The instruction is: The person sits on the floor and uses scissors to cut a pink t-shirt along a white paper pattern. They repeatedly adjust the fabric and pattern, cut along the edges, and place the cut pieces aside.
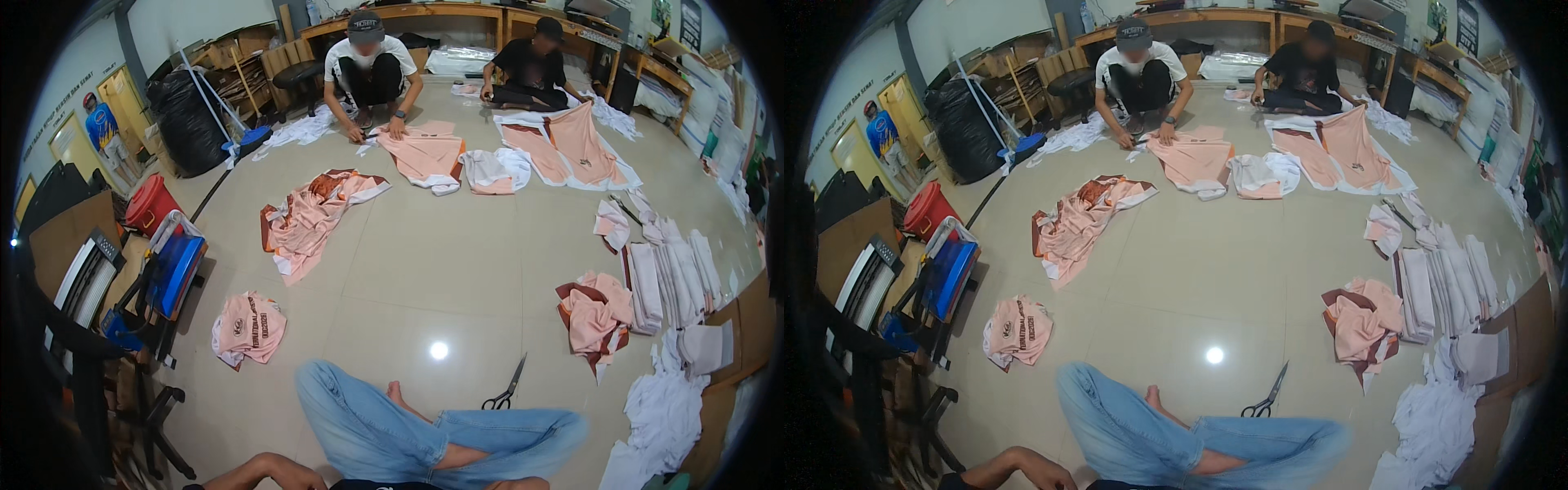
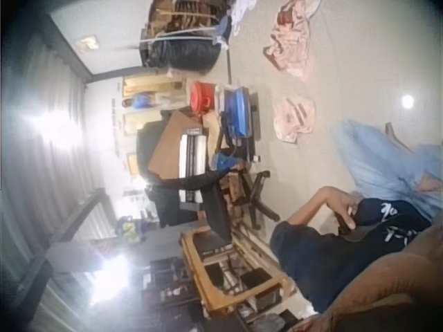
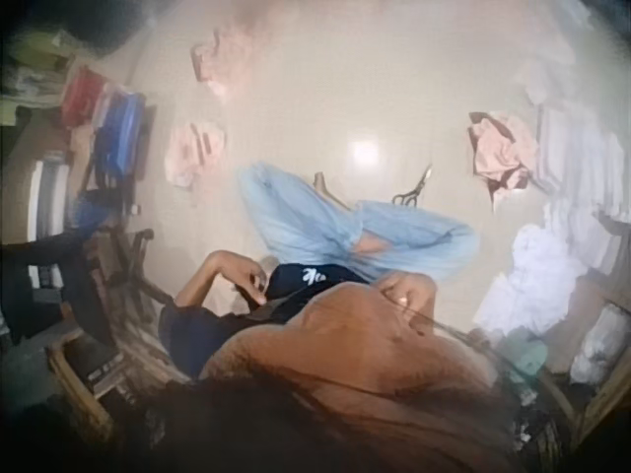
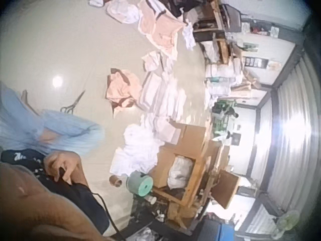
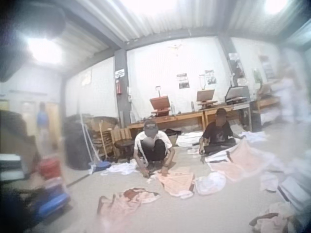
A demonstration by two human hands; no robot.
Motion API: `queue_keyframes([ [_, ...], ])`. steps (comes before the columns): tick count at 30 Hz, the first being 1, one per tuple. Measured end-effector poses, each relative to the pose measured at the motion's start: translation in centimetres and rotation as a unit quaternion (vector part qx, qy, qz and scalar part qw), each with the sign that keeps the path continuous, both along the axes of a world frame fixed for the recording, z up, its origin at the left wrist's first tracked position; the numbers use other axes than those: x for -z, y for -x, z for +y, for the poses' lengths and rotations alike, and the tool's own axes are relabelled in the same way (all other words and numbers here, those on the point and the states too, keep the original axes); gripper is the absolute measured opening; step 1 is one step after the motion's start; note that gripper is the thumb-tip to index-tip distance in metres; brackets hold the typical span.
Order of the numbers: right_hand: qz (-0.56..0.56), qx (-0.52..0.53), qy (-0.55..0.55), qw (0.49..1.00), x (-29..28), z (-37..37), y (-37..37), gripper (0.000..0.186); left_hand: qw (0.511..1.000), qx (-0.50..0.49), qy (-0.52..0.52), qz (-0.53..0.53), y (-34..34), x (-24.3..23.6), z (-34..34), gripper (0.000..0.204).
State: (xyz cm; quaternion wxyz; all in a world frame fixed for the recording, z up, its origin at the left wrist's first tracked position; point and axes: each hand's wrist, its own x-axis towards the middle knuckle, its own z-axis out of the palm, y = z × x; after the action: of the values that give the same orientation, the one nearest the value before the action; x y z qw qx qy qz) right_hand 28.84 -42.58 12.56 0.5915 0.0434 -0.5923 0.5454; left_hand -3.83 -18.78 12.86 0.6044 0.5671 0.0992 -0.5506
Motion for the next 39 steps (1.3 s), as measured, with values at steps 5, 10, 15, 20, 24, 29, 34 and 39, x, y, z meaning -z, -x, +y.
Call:
queue_keyframes([
  [5, -0.008, -0.025, 0.042, 0.999, 2.5, 4.9, -0.2, 0.044, 0.961, -0.235, -0.108, -0.101, 2.6, 8.3, 2.1, 0.037],
  [10, -0.065, -0.018, 0.133, 0.989, 5.1, 8.3, 1.3, 0.043, 0.902, -0.306, -0.275, -0.129, -0.7, 11.0, -2.0, 0.043],
  [15, -0.13, 0.0, 0.206, 0.97, 7.4, 12.1, 4.9, 0.043, 0.84, -0.283, -0.396, -0.239, -4.2, 10.5, 0.2, 0.035],
  [20, -0.18, 0.005, 0.255, 0.95, 8.5, 14.4, 8.2, 0.042, 0.838, -0.251, -0.411, -0.259, -5.0, 9.6, 1.1, 0.03],
  [24, -0.214, 0.035, 0.288, 0.933, 9.9, 14.7, 8.2, 0.042, 0.855, -0.25, -0.402, -0.212, -4.9, 9.0, -0.1, 0.026],
  [29, -0.241, 0.059, 0.319, 0.915, 11.7, 14.3, 8.5, 0.042, 0.885, -0.219, -0.38, -0.156, -1.5, 11.0, -3.7, 0.036],
  [34, -0.253, 0.033, 0.329, 0.909, 11.7, 13.4, 10.3, 0.042, 0.839, -0.316, -0.419, -0.146, -2.9, 9.4, -3.0, 0.036],
  [39, -0.268, 0.045, 0.333, 0.903, 12.3, 13.7, 11.3, 0.042, 0.827, -0.316, -0.413, -0.215, -3.1, 9.4, -2.0, 0.034],
])
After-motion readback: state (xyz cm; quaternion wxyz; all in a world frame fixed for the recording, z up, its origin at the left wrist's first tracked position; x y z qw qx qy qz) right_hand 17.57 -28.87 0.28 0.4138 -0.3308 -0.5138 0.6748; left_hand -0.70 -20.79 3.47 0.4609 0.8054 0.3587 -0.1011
